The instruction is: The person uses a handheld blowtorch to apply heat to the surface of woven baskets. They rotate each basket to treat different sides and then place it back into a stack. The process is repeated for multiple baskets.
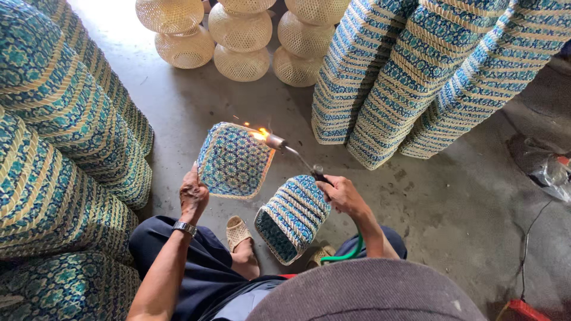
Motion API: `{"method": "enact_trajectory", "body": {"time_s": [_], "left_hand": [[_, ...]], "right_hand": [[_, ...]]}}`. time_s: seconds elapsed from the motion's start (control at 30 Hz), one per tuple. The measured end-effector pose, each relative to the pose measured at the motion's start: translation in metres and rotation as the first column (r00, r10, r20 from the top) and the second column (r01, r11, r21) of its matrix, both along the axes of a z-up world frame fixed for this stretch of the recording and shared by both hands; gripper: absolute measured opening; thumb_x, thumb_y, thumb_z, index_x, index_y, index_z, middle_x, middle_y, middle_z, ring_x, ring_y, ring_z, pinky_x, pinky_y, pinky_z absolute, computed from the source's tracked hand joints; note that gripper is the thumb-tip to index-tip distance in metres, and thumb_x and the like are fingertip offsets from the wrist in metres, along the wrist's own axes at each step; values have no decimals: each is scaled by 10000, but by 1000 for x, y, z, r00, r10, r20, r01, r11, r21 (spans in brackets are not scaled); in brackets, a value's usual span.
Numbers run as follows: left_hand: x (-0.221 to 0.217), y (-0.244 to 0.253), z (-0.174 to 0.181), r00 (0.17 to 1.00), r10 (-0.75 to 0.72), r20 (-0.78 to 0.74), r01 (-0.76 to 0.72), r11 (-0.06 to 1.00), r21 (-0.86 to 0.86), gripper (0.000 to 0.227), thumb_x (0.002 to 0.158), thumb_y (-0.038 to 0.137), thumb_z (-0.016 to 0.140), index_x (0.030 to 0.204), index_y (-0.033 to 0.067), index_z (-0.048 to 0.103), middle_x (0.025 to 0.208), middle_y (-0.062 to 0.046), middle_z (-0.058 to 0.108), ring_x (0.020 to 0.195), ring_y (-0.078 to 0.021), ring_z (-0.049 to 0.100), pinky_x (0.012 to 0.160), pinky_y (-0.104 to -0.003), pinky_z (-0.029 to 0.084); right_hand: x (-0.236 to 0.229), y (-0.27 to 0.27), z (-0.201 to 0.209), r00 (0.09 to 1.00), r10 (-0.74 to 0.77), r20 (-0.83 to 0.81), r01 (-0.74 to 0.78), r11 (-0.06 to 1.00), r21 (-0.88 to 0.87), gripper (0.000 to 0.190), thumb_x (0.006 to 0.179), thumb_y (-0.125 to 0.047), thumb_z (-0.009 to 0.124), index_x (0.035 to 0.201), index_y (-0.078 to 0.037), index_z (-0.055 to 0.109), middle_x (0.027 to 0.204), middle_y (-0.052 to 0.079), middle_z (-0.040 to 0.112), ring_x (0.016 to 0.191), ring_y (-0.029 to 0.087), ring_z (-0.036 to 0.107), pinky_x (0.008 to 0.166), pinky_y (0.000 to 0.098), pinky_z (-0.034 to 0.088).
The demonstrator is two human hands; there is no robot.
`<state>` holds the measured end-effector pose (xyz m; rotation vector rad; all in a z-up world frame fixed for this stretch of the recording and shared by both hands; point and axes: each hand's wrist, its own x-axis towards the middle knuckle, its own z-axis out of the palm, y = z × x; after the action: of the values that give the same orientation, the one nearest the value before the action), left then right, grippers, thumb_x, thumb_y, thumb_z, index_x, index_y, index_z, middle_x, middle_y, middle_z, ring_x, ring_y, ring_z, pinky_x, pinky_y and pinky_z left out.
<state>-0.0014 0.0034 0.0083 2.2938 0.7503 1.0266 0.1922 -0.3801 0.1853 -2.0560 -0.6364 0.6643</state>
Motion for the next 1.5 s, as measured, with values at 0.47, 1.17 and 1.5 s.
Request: {"method": "enact_trajectory", "body": {"time_s": [0.47,1.17,1.5], "left_hand": [[-1,0,31,998,-37,-47,35,999,-37,604,853,-68,473,1446,16,551,1292,-227,646,1073,-408,656,913,-456,537],[12,-81,44,960,-170,221,273,726,-631,570,785,-20,448,1308,114,631,958,-72,758,769,-185,701,649,-330,580],[11,-78,-51,846,-42,531,505,380,-775,310,1014,102,556,1320,73,599,1052,-32,695,812,-135,644,674,-308,551]], "right_hand": [[0,1,-1,996,76,-41,-72,992,103,287,1003,-291,609,1006,-28,722,638,-13,577,496,86,506,428,269,403],[-40,42,-58,917,105,384,-167,977,130,279,964,-264,612,1117,-48,697,766,204,679,619,313,656,583,402,498],[-55,22,-70,968,-145,204,130,988,86,360,928,-303,634,1210,-81,665,867,221,747,802,379,719,727,420,551]]}}
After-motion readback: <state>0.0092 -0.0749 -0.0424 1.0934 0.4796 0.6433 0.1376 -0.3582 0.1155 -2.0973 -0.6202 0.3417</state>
